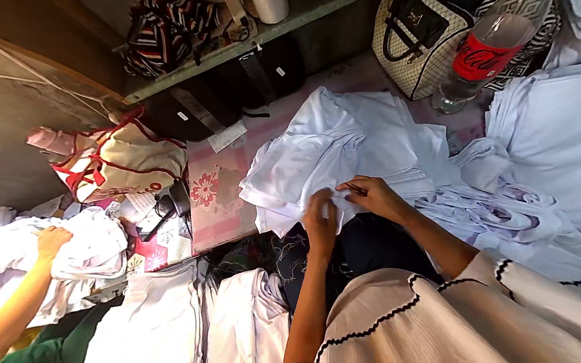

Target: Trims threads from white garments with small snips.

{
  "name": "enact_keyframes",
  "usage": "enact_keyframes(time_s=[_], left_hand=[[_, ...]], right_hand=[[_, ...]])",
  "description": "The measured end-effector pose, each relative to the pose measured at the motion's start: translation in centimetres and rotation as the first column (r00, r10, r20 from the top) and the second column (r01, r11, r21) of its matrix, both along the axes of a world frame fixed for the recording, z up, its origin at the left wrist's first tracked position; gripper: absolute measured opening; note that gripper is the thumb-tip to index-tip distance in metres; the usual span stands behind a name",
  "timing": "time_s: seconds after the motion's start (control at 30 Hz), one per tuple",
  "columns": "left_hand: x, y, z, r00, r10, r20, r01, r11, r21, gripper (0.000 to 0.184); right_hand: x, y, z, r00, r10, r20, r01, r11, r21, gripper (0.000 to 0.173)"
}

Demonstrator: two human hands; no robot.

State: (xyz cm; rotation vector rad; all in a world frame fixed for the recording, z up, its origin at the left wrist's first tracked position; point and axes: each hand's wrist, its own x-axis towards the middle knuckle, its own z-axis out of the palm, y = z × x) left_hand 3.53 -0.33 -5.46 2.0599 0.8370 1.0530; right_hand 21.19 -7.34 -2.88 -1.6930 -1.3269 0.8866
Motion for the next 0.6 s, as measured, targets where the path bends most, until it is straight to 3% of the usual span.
enact_keyframes(time_s=[0.07, 0.13, 0.27, 0.4, 0.6], left_hand=[[-0.7, 2.3, -2.5, 0.997, 0.083, -0.005, -0.083, 0.983, -0.163, 0.021], [-1.0, 2.5, -1.9, 0.994, 0.109, -0.013, -0.109, 0.975, -0.192, 0.02], [0.7, -0.6, 0.5, 0.999, 0.048, -0.024, -0.046, 0.997, 0.069, 0.015], [2.4, -0.3, -3.2, 0.976, 0.075, -0.207, -0.03, 0.977, 0.21, 0.015], [2.9, 0.6, -5.2, 0.962, 0.176, -0.209, -0.086, 0.921, 0.38, 0.011]], right_hand=[[0.5, 0.3, -1.6, 0.998, 0.048, -0.028, -0.052, 0.984, -0.172, 0.031], [1.0, -0.1, -2.6, 0.997, 0.016, -0.078, -0.032, 0.979, -0.202, 0.03], [1.1, -1.0, -1.3, 0.966, -0.081, -0.245, 0.016, 0.967, -0.255, 0.041], [1.2, -1.1, -1.2, 0.929, -0.11, -0.353, 0.003, 0.957, -0.292, 0.052], [0.6, -1.7, -1.4, 0.832, -0.089, -0.547, -0.082, 0.957, -0.28, 0.045]])
